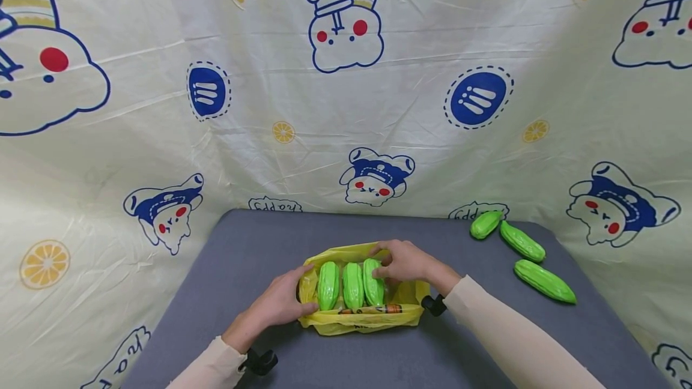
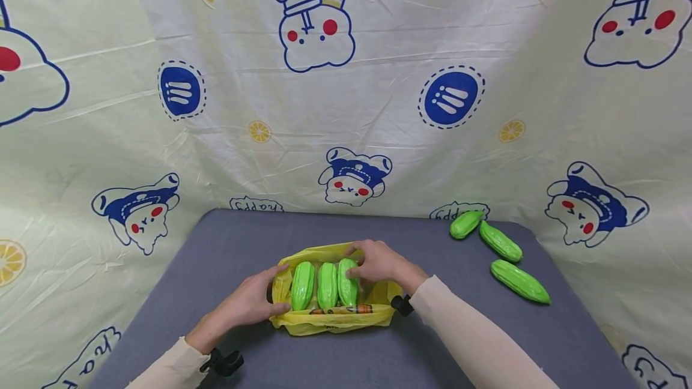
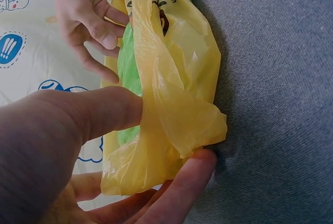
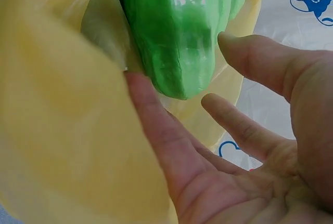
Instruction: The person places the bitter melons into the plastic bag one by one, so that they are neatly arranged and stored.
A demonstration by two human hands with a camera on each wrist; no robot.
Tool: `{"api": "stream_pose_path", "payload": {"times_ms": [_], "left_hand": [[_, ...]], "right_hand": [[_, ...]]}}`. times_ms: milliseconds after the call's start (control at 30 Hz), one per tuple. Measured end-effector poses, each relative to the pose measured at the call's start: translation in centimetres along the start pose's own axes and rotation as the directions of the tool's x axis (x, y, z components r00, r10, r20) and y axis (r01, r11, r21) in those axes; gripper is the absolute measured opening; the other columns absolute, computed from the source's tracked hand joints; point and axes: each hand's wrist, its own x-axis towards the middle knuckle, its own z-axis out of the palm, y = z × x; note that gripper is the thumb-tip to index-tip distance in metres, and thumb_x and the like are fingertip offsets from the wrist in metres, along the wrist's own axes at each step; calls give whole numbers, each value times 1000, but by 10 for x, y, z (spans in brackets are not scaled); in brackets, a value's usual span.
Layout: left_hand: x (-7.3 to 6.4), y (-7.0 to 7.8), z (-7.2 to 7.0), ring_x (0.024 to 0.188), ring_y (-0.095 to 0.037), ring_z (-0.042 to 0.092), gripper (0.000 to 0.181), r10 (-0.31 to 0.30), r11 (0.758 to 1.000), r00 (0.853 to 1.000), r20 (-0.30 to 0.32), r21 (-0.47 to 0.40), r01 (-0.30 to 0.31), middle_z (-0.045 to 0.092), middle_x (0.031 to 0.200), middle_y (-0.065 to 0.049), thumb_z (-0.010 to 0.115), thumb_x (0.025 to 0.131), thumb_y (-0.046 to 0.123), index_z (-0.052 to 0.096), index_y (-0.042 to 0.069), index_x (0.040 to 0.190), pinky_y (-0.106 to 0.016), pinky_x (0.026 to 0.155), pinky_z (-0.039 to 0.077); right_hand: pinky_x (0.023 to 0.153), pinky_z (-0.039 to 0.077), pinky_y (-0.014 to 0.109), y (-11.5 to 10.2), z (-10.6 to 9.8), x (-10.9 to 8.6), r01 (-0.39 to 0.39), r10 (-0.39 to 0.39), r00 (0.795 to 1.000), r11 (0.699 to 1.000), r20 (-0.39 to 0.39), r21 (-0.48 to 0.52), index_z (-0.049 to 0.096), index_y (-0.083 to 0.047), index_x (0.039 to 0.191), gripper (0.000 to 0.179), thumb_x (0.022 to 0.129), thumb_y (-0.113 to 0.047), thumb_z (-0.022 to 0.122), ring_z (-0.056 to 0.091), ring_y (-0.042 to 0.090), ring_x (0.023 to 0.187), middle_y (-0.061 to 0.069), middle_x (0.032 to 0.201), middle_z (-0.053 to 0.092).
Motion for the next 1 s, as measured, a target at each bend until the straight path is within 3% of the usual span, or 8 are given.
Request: {"api": "stream_pose_path", "payload": {"times_ms": [200,433,633,800,1000], "left_hand": [[-1,-1,-1,157,-51,60,90,-9,1000,1000,3,1,9,63,169,-26,96,94,24,55,2,171,-70,127,52],[0,-1,0,155,-49,62,89,-23,1000,1000,1,-6,23,63,169,-25,94,95,25,55,4,172,-69,124,54],[0,-1,1,155,-48,63,88,-23,1000,1000,2,-6,23,64,169,-25,92,96,25,54,4,172,-67,122,56],[-1,0,-1,155,-51,62,89,-22,1000,1000,-3,-2,22,63,169,-27,92,96,25,53,3,172,-69,123,54],[-1,0,-1,157,-52,60,89,-21,1000,1000,-1,-5,21,63,169,-28,92,96,25,53,2,173,-70,125,53]], "right_hand": [[93,71,50,-1,-2,-3,23,-23,999,999,-35,-24,73,-9,152,50,106,-23,88,84,28,112,20,134,85],[100,71,55,-2,-4,-14,16,-20,995,999,-94,-41,71,-10,155,52,108,-26,86,79,41,131,24,145,79],[98,71,53,1,-6,-22,31,-36,988,999,-153,-37,73,-10,154,48,109,-24,84,80,40,129,23,144,80],[100,71,54,6,-9,-27,92,-98,968,995,-232,-37,75,-8,151,42,111,-21,81,81,38,124,22,145,80],[95,70,51,16,-14,-36,155,-178,927,983,-331,-94,78,-8,145,35,111,-18,81,82,29,111,20,136,83]]}}
